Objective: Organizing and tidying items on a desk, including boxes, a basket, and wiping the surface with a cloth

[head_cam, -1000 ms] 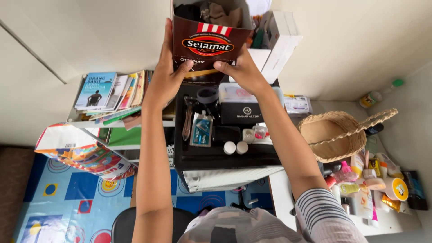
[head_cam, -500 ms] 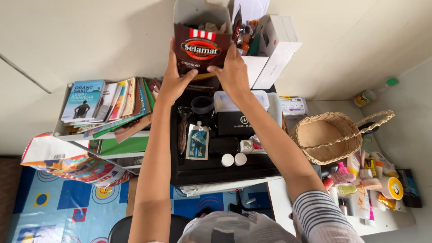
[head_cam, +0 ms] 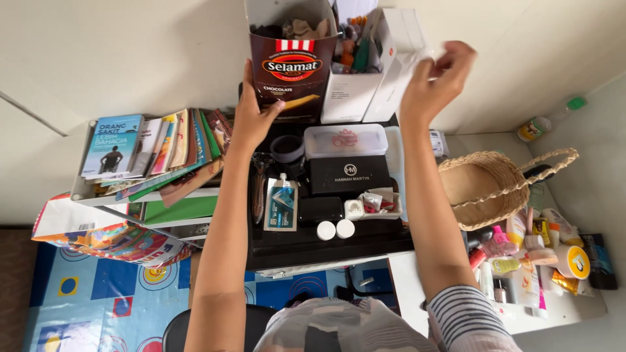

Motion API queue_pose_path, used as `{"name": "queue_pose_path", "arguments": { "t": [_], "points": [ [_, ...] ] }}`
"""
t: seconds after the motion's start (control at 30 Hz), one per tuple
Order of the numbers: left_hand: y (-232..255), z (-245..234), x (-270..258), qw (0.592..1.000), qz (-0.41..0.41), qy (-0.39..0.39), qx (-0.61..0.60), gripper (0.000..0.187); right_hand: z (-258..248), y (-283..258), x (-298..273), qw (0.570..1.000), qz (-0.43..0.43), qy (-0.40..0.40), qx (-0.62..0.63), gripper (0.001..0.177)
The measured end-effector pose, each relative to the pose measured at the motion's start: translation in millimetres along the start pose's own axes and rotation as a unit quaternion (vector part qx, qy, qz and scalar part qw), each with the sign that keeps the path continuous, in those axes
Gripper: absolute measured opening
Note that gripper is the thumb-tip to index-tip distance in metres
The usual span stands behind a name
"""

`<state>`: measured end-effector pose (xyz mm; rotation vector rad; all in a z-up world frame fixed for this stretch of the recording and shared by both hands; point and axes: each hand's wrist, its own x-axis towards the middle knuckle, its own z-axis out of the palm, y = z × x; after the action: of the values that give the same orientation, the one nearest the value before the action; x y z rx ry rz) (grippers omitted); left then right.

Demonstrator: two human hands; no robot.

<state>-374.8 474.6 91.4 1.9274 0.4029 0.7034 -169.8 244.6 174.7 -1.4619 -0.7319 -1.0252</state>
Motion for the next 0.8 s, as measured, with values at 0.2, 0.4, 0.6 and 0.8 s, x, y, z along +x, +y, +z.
{"name": "queue_pose_path", "arguments": {
  "t": [0.2, 0.4, 0.6, 0.8],
  "points": [
    [3, -2, -4, 0.999, -0.047, -0.013, 0.003, 0.091, -14, 92, -49, 0.743, 0.583, -0.307, 0.115, 0.059],
    [-7, -6, -2, 0.999, -0.029, 0.004, 0.030, 0.091, -15, 39, -41, 0.769, 0.497, -0.399, 0.049, 0.054],
    [-14, -6, -3, 1.000, -0.010, 0.004, 0.010, 0.094, -17, 43, -44, 0.770, 0.483, -0.411, 0.063, 0.058],
    [-6, -4, -8, 0.995, 0.081, 0.006, -0.062, 0.089, -19, 34, -46, 0.800, 0.432, -0.397, 0.125, 0.077]
  ]
}}
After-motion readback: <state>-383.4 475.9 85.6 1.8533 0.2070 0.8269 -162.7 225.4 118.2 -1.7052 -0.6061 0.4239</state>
